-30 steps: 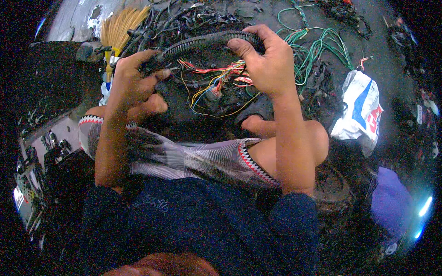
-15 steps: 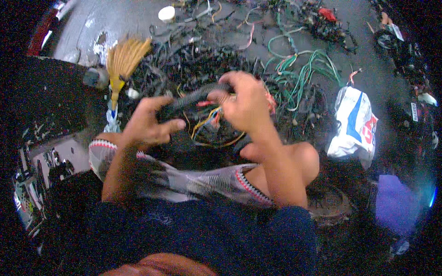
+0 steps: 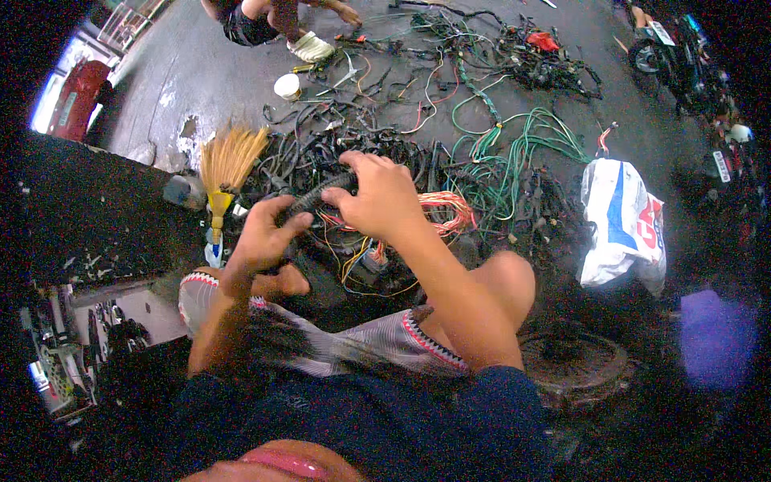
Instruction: The person is inspecting and repairing a complex automotive wire harness, working with connectors and protective sleeves.
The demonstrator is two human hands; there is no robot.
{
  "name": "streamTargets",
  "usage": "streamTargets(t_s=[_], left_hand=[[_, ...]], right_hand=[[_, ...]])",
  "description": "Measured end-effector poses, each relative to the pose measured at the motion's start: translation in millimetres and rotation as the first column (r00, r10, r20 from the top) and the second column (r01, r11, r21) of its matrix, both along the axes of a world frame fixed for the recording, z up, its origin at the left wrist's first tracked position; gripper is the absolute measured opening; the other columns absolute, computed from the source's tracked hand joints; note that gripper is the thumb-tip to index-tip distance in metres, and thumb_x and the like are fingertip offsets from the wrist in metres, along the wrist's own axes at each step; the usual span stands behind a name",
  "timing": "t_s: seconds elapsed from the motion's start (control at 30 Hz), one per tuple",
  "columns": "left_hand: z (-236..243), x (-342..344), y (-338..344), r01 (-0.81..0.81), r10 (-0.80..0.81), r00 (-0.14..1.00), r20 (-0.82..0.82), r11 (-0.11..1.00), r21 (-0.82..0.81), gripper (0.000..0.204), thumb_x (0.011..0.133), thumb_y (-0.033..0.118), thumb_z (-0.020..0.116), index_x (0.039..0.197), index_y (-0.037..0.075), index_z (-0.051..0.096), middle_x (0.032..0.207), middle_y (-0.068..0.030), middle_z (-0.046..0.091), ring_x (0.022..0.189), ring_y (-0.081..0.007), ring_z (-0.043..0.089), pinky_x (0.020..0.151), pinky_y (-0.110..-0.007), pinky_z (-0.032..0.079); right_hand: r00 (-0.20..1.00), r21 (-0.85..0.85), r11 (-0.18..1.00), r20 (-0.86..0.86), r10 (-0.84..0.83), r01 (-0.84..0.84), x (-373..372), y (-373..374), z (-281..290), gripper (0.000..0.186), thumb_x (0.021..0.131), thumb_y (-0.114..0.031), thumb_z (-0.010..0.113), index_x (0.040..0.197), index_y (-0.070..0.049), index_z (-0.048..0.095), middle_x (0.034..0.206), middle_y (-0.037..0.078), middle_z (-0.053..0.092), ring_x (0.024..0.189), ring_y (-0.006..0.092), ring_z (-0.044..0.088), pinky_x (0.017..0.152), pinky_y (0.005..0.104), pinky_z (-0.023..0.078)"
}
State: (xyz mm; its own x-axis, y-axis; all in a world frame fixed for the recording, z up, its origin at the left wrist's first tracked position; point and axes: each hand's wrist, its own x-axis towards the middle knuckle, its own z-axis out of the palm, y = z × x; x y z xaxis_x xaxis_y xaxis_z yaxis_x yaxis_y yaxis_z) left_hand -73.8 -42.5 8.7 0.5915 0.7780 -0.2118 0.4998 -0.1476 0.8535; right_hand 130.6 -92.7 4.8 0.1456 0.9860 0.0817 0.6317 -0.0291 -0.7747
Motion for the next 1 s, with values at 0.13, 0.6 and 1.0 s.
streamTargets(t_s=[0.13,0.6,1.0], left_hand=[[38,11,15,-0.003,0.047,0.983,-0.178,0.971,0.240,0.030,0.082,0.023,0.067,0.096,-0.003,0.065,0.074,-0.0179,0.065,0.069,-0.0237,0.063,0.067,-0.036,0.048],[12,20,34,-0.046,0.089,0.984,-0.157,0.965,0.257,0.036,0.079,0.027,0.068,0.096,-0.004,0.065,0.079,-0.0261,0.063,0.078,-0.0366,0.065,0.072,-0.042,0.048],[1,14,33,-0.047,0.075,0.991,-0.115,0.972,0.228,0.034,0.076,0.024,0.062,0.090,-0.007,0.063,0.080,-0.0301,0.061,0.083,-0.0432,0.062,0.073,-0.045,0.049]], right_hand=[[0.992,0.086,0.996,0.122,-0.015,0.005,-7,12,20,0.052,0.074,-0.032,0.069,0.115,-0.004,0.057,0.111,0.018,0.061,0.106,0.0345,0.056,0.092,0.0450,0.042],[0.998,-0.011,1.000,0.062,0.005,-0.004,-1,34,24,0.057,0.074,-0.027,0.067,0.122,-0.001,0.052,0.106,0.021,0.063,0.101,0.0361,0.059,0.089,0.0423,0.046],[0.954,0.121,0.984,0.253,-0.159,0.131,-41,61,-3,0.052,0.074,-0.028,0.067,0.119,-0.006,0.058,0.090,0.014,0.068,0.092,0.0339,0.060,0.083,0.0413,0.048]])
